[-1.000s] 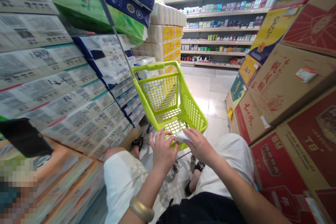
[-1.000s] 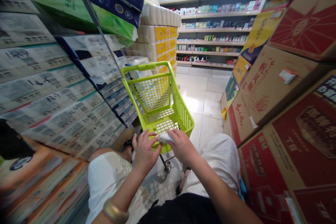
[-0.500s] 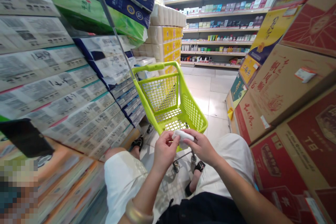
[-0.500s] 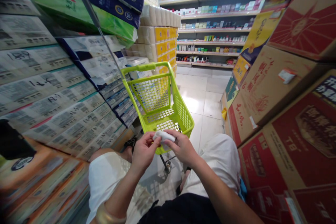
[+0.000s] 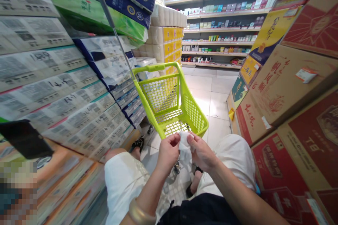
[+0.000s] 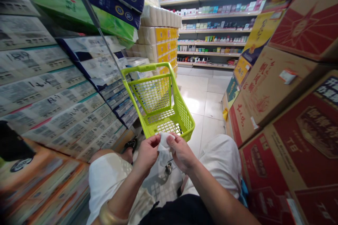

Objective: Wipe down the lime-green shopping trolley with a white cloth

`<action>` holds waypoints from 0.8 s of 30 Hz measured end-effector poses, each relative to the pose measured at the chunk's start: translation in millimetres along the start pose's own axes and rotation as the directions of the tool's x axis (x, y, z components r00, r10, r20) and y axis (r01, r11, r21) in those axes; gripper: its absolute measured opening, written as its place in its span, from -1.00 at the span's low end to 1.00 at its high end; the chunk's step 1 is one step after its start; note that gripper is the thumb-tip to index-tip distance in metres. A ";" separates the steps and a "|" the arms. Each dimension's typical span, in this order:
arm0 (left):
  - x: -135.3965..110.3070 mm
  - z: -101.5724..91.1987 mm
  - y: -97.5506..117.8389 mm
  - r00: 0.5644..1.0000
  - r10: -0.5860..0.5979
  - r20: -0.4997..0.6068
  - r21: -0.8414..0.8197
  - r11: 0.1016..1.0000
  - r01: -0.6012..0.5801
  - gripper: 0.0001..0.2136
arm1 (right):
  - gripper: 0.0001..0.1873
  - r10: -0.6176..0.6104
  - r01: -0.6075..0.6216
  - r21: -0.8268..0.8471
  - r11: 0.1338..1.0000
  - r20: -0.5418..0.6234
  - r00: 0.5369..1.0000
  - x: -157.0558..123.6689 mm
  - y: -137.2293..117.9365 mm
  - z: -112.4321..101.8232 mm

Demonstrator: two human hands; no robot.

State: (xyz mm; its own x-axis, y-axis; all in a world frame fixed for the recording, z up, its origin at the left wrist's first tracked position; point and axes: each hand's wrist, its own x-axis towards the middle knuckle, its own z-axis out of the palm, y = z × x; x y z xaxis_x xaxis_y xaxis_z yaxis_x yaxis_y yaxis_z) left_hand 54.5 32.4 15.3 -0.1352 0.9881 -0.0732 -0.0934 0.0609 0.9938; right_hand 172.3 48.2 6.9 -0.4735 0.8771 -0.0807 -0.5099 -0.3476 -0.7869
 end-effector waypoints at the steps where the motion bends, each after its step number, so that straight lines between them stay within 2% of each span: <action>1: -0.6 0.7 0.4 1.000 -0.009 0.015 0.008 1.000 0.009 -0.71 | -0.58 -0.033 0.033 -0.027 0.999 -0.016 0.999 1.6 1.4 -1.4; 3: -1.2 -2.7 0.9 1.000 0.001 0.009 0.102 0.995 -0.001 -0.72 | -0.60 -0.174 0.158 -0.151 0.976 -0.097 0.980 6.3 0.5 -10.0; 4: -1.2 -6.8 0.6 0.999 0.034 -0.018 0.189 0.981 -0.030 -0.74 | -0.63 -0.295 0.249 -0.258 0.933 -0.156 0.943 9.2 -1.2 -17.1; 5: -1.0 -12.2 -0.2 0.994 0.092 -0.052 0.294 0.953 -0.072 -0.77 | -0.68 -0.445 0.342 -0.399 0.851 -0.200 0.873 12.2 -3.2 -25.5; 6: -0.7 -18.3 -1.8 0.980 0.180 -0.089 0.408 0.904 -0.129 -0.81 | -0.73 -0.598 0.413 -0.558 0.720 -0.198 0.777 15.1 -4.6 -34.8; 7: -0.3 -24.7 -4.0 0.954 0.281 -0.101 0.519 0.833 -0.191 -0.84 | -0.79 -0.721 0.444 -0.707 0.550 -0.135 0.679 17.6 -4.8 -43.9; 8: 0.1 -30.6 -7.0 0.921 0.379 -0.094 0.611 0.752 -0.247 -0.86 | -0.81 -0.793 0.444 -0.819 0.362 -0.020 0.608 19.5 -3.0 -52.0; 9: 0.5 -35.6 -10.7 0.887 0.455 -0.071 0.683 0.670 -0.289 -0.86 | -0.78 -0.810 0.429 -0.885 0.178 0.116 0.575 20.7 1.1 -58.3; 10: 0.6 -39.3 -14.8 0.863 0.504 -0.030 0.739 0.593 -0.321 -0.85 | -0.72 -0.779 0.411 -0.911 0.021 0.243 0.579 21.1 7.4 -62.1; 11: 0.6 -41.6 -19.3 0.841 0.541 0.019 0.780 0.518 -0.351 -0.83 | -0.66 -0.728 0.397 -0.912 -0.100 0.339 0.595 20.9 15.7 -63.1; 13: -0.1 -42.4 -28.2 0.808 0.577 0.121 0.828 0.389 -0.403 -0.79 | -0.59 -0.678 0.346 -0.908 -0.235 0.408 0.611 18.5 35.0 -57.2; 15: -1.2 -41.2 -35.6 0.784 0.590 0.193 0.850 0.299 -0.434 -0.76 | -0.54 -0.637 0.317 -0.906 -0.281 0.423 0.645 14.8 52.0 -45.5; 18: -2.3 -41.8 -41.7 0.764 0.598 0.241 0.860 0.234 -0.454 -0.76 | -0.43 -0.528 0.365 -0.872 -0.325 0.488 0.695 10.5 62.0 -34.7; 21: -2.9 -45.7 -43.0 0.741 0.610 0.279 0.847 0.207 -0.490 -0.79 | -0.38 -0.492 0.385 -0.845 -0.371 0.530 0.690 10.7 54.1 -47.0; 24: -3.7 -46.6 -43.4 0.730 0.606 0.317 0.823 0.206 -0.529 -0.83 | -0.36 -0.587 0.293 -0.880 -0.374 0.469 0.660 13.6 43.2 -67.7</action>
State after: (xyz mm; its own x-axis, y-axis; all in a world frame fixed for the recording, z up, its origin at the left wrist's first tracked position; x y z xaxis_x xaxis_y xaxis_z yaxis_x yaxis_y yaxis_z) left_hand 13.1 19.5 -31.5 0.1578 0.8027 0.5752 0.8642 -0.3940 0.3128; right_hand 192.4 67.5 -69.6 -0.3501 0.6277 0.6953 0.6842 0.6783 -0.2678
